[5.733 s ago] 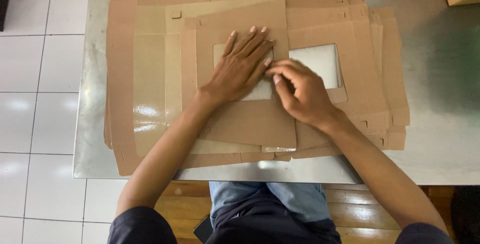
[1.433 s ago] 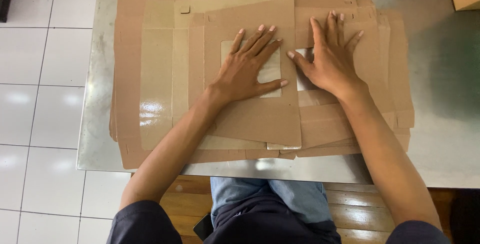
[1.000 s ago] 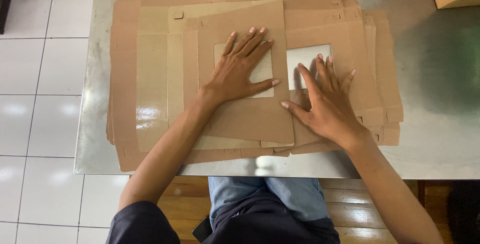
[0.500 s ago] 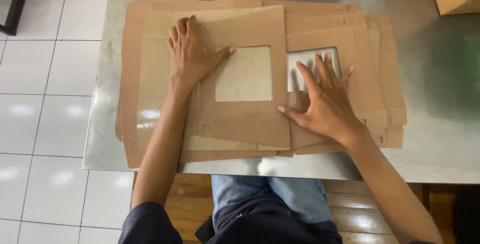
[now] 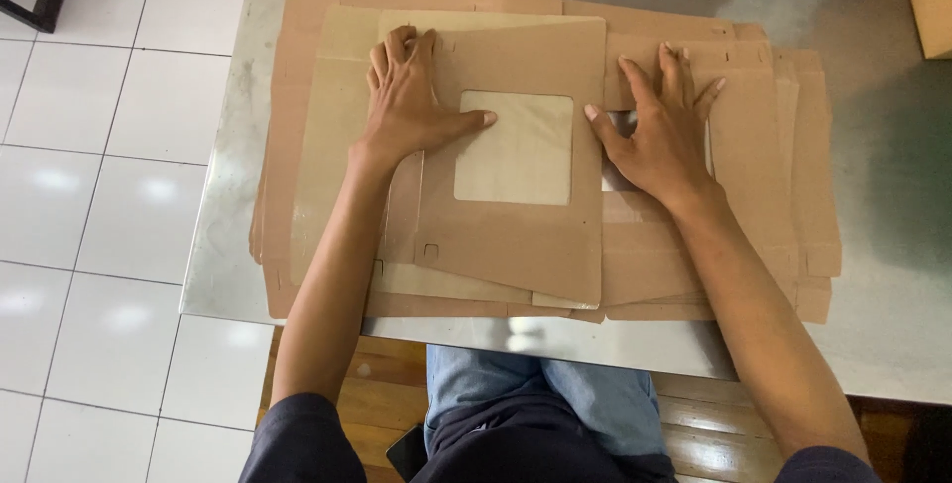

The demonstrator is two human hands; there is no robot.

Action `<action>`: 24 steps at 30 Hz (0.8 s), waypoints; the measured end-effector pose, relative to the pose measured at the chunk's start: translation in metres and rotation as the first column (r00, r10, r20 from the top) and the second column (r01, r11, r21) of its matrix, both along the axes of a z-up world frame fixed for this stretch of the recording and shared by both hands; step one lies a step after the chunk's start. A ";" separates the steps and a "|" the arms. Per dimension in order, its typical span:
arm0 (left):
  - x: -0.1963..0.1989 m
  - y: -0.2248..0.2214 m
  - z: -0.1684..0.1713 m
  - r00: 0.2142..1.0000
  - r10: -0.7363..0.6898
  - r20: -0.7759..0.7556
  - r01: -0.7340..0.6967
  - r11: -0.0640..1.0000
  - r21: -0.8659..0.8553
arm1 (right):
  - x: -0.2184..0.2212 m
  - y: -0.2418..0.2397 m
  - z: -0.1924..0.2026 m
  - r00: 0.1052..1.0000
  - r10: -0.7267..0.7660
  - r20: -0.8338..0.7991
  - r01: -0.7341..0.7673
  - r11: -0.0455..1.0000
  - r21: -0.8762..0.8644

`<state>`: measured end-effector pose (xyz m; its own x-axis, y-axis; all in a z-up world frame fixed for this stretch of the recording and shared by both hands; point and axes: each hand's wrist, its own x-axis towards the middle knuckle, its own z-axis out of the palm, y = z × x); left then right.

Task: The person assembles a flat-pack cardboard box with a clear window by folding along creases and tucking tabs into slots. The person works on a metal table, handling one box at a time and completing the assembly of one unit.

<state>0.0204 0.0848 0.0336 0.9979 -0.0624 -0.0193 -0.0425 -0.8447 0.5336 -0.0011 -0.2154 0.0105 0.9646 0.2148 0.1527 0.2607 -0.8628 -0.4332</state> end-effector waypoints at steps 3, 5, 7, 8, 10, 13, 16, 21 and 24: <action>0.001 0.001 -0.003 0.998 -0.041 0.056 0.044 0.997 -0.062 | -0.004 -0.002 0.000 1.000 0.029 0.007 -0.029 0.999 0.027; 0.000 0.000 0.006 0.995 -0.036 0.092 0.044 0.995 -0.089 | -0.002 -0.002 0.001 0.999 0.035 0.020 -0.035 0.999 0.020; -0.007 -0.001 0.009 0.993 -0.036 0.110 0.049 0.992 -0.117 | -0.007 -0.002 0.000 0.999 0.034 0.015 -0.034 0.999 0.015; -0.008 -0.001 0.011 0.987 -0.070 0.147 0.085 0.992 -0.095 | -0.007 -0.002 0.000 1.000 0.026 0.003 -0.027 1.000 0.016; -0.010 0.000 0.013 0.978 -0.111 0.179 0.126 0.989 -0.074 | -0.006 -0.004 -0.002 1.000 0.012 -0.012 -0.011 1.000 0.016; -0.018 0.003 0.024 0.949 -0.191 0.251 0.274 0.893 -0.358 | -0.007 -0.006 -0.005 1.000 0.010 0.014 -0.011 1.000 0.021; -0.025 0.001 0.047 0.939 -0.240 0.245 0.325 0.850 -0.415 | -0.009 -0.007 0.003 0.999 0.001 -0.037 0.001 0.999 0.040; -0.032 -0.013 0.066 0.901 -0.254 0.352 0.430 0.410 -0.804 | -0.011 -0.010 0.019 0.996 0.008 -0.094 0.015 0.970 0.241; -0.041 -0.026 0.094 0.919 -0.215 0.331 0.392 0.412 -0.822 | -0.007 -0.013 0.020 0.999 0.016 0.029 -0.026 0.909 0.417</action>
